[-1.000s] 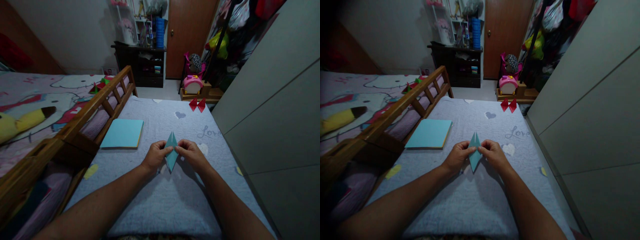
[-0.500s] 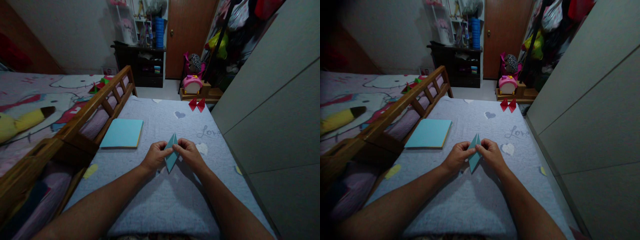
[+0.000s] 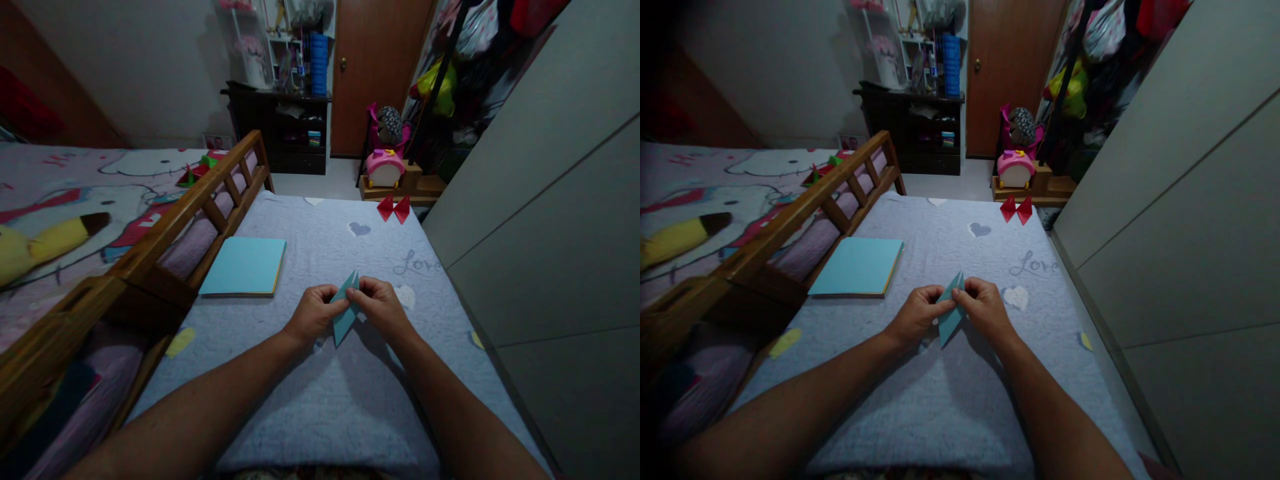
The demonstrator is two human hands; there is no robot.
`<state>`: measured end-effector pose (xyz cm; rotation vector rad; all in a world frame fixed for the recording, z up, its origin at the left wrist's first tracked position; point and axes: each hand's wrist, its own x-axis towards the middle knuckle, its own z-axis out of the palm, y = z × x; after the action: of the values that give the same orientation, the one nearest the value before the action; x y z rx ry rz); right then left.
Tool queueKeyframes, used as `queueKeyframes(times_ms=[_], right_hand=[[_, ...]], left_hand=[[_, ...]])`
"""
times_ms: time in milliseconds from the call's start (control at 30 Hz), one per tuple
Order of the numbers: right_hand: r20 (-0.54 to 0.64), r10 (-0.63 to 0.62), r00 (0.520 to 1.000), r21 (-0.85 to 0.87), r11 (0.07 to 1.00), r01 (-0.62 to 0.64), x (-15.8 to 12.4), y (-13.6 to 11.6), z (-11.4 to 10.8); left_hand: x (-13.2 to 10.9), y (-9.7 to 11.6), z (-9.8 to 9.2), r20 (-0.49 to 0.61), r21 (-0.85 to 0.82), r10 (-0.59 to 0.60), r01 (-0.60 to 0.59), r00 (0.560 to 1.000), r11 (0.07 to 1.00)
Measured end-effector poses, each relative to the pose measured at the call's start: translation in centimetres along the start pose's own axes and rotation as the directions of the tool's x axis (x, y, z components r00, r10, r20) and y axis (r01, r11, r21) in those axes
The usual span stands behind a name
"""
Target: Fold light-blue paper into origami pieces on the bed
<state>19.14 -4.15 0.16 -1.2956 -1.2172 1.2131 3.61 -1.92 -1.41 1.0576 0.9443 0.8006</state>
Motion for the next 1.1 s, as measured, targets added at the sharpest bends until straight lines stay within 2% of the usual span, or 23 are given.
queueKeyframes(times_ms=[333, 467, 533, 733, 900, 1000, 1100], right_hand=[[-0.022, 0.030, 0.999, -0.016, 0.999, -0.030, -0.1, -0.3, 0.3], [-0.230, -0.062, 0.971, -0.041, 0.998, 0.054, -0.1, -0.2, 0.9], [-0.291, -0.098, 0.952, -0.055, 0.995, 0.085, -0.2, -0.2, 1.1], [-0.214, -0.074, 0.974, -0.067, 0.996, 0.061, -0.3, -0.3, 1.0], [-0.226, -0.049, 0.973, -0.045, 0.998, 0.039, -0.2, -0.3, 0.9], [-0.253, -0.108, 0.961, -0.133, 0.988, 0.076, -0.2, -0.1, 0.8], [-0.225, -0.181, 0.957, -0.220, 0.967, 0.131, -0.3, -0.2, 0.8]], left_hand=[[0.0, -0.2, 0.0, -0.005, -0.026, -0.010, 0.010, 1.000, 1.000], [0.0, -0.3, 0.0, -0.003, -0.006, 0.017, -0.017, 1.000, 1.000], [0.0, -0.3, 0.1, -0.016, 0.000, 0.021, -0.021, 1.000, 1.000], [0.1, -0.5, 0.1, -0.025, -0.003, 0.028, -0.028, 0.999, 1.000], [0.2, -0.3, 0.2, -0.019, -0.037, 0.040, -0.041, 0.999, 0.998], [0.2, 0.0, 0.3, -0.030, -0.033, 0.047, -0.048, 0.998, 0.998], [0.2, 0.2, 0.5, -0.044, -0.045, 0.044, -0.046, 0.998, 0.998]])
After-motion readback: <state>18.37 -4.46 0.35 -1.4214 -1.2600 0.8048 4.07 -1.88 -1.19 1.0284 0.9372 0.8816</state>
